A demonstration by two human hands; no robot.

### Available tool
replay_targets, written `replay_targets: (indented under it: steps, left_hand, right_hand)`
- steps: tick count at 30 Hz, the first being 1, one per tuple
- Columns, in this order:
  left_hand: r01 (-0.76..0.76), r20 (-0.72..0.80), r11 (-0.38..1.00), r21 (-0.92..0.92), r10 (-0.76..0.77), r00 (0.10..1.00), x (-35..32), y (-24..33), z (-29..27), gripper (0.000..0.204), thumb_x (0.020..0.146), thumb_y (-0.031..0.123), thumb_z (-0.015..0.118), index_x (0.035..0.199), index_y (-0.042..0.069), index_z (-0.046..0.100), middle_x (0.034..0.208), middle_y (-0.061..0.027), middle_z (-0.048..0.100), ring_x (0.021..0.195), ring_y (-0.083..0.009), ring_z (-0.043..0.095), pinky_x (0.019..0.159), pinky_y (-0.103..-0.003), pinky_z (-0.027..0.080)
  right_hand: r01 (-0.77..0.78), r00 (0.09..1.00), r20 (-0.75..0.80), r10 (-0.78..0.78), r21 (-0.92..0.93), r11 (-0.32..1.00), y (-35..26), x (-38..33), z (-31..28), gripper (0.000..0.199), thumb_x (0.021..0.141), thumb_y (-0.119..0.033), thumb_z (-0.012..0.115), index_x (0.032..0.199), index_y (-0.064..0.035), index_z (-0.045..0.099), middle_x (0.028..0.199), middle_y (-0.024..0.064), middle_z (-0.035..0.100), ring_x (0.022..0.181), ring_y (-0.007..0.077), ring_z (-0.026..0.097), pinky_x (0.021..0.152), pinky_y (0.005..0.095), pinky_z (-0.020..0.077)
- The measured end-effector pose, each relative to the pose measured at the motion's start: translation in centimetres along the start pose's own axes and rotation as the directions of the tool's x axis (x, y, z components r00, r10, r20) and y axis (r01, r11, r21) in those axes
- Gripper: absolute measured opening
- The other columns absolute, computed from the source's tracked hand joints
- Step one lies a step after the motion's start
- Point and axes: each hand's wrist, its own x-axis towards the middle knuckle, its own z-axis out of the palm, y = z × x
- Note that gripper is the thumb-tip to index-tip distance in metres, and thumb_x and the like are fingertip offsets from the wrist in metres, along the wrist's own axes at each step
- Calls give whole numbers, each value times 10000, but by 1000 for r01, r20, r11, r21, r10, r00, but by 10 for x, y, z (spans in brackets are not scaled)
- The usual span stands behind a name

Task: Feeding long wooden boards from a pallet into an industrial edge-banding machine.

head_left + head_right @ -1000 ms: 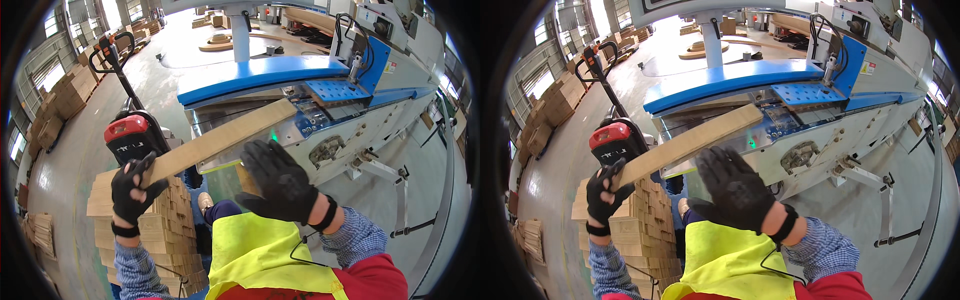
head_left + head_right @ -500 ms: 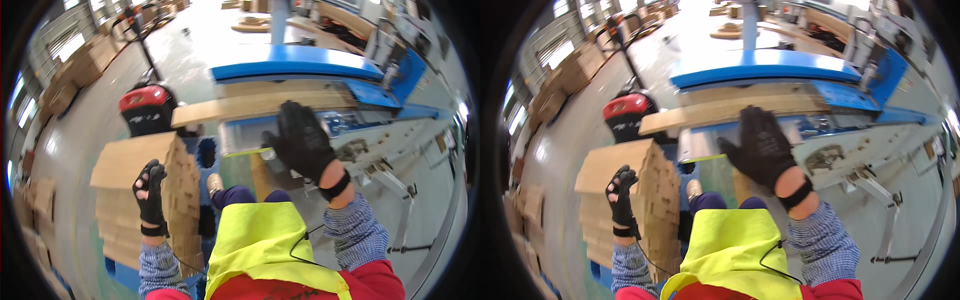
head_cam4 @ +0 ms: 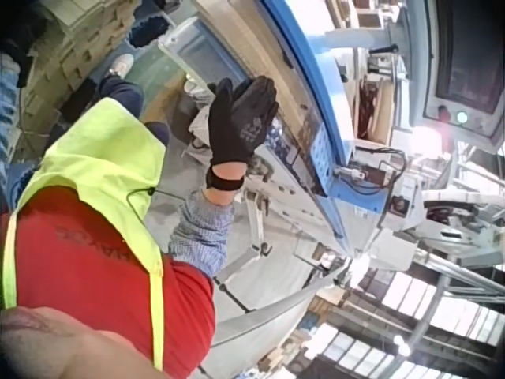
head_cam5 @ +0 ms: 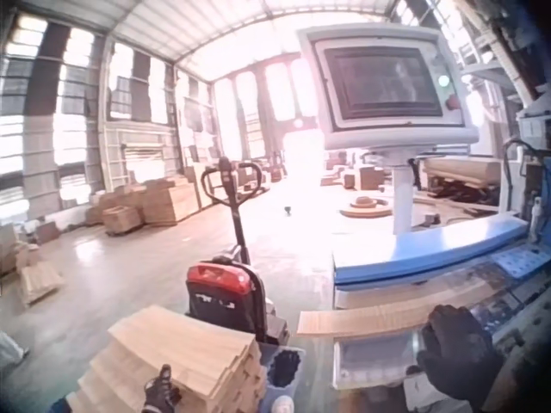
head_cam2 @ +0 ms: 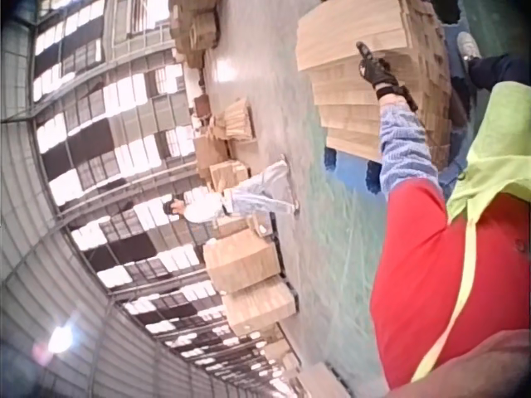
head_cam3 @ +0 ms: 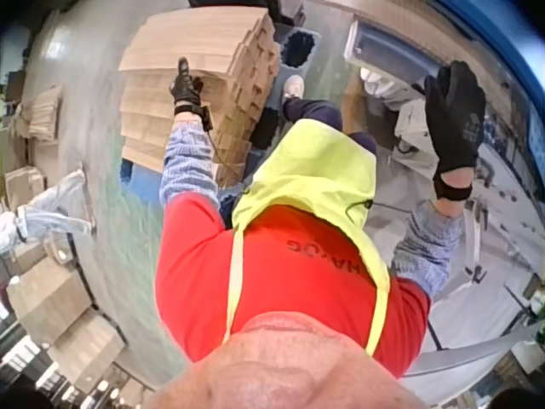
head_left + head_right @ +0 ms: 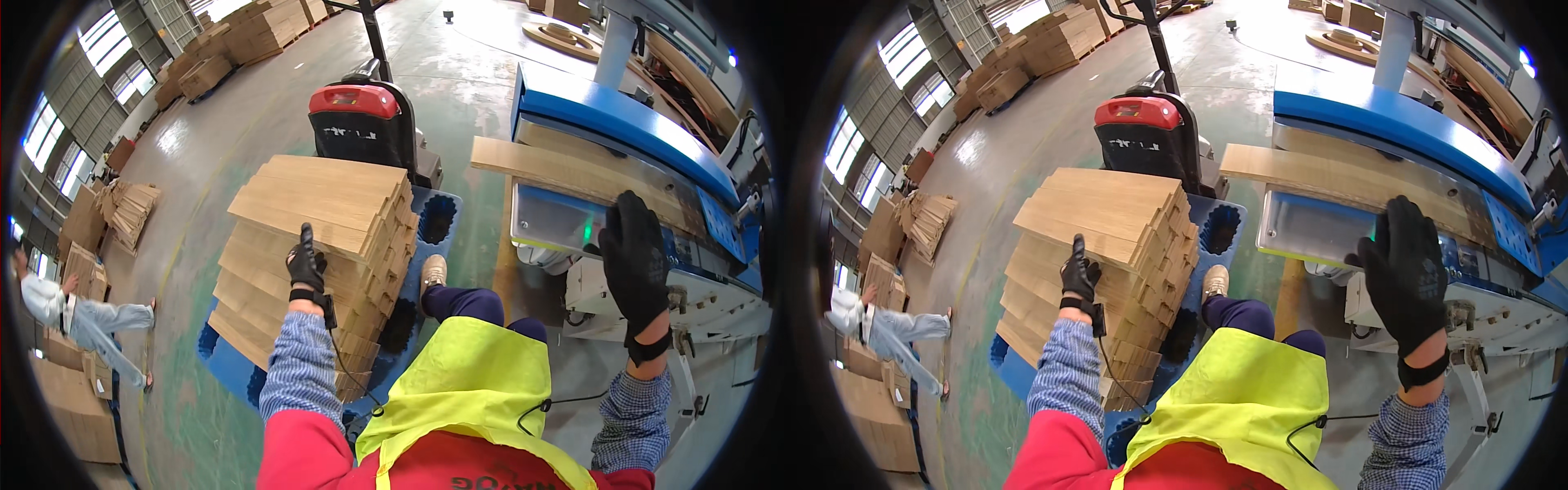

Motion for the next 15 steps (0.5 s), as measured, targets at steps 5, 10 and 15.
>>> replay_targets:
  steps: [5, 10, 15]
  left_hand:
    - [-74, -224, 894, 441, 190, 956, 67, -29, -9, 641, 679, 558, 901, 800, 4, 602, 763, -85, 639, 656, -187, 504, 632, -358, 490]
    - [-148, -178, 941, 304, 209, 962, 50, -40, 17, 594, 719, 412, 914, 965, -50, 633, 869, -114, 684, 723, -207, 600, 676, -367, 519]
    - [-201, -176, 950, -239, 161, 971, 33, -34, -23, 283, 816, 143, 828, 975, 29, 624, 843, -91, 667, 671, -228, 627, 622, -383, 544]
  right_hand:
    - [32, 999, 18, -32, -33, 999, 12, 0, -6, 259, 820, -58, 689, 1057, 30, 633, 1277, 259, 582, 1135, 445, 576, 972, 499, 482]
    - [-21, 999, 28, 26, -156, 988, 76, -45, 6, 471, 725, -62, 790, 1145, 48, 609, 1281, 216, 578, 1170, 396, 552, 980, 493, 473]
    - [-43, 998, 33, 48, -119, 992, 80, -47, 11, 503, 703, -48, 796, 1159, 46, 605, 1287, 206, 568, 1161, 394, 556, 1008, 487, 461]
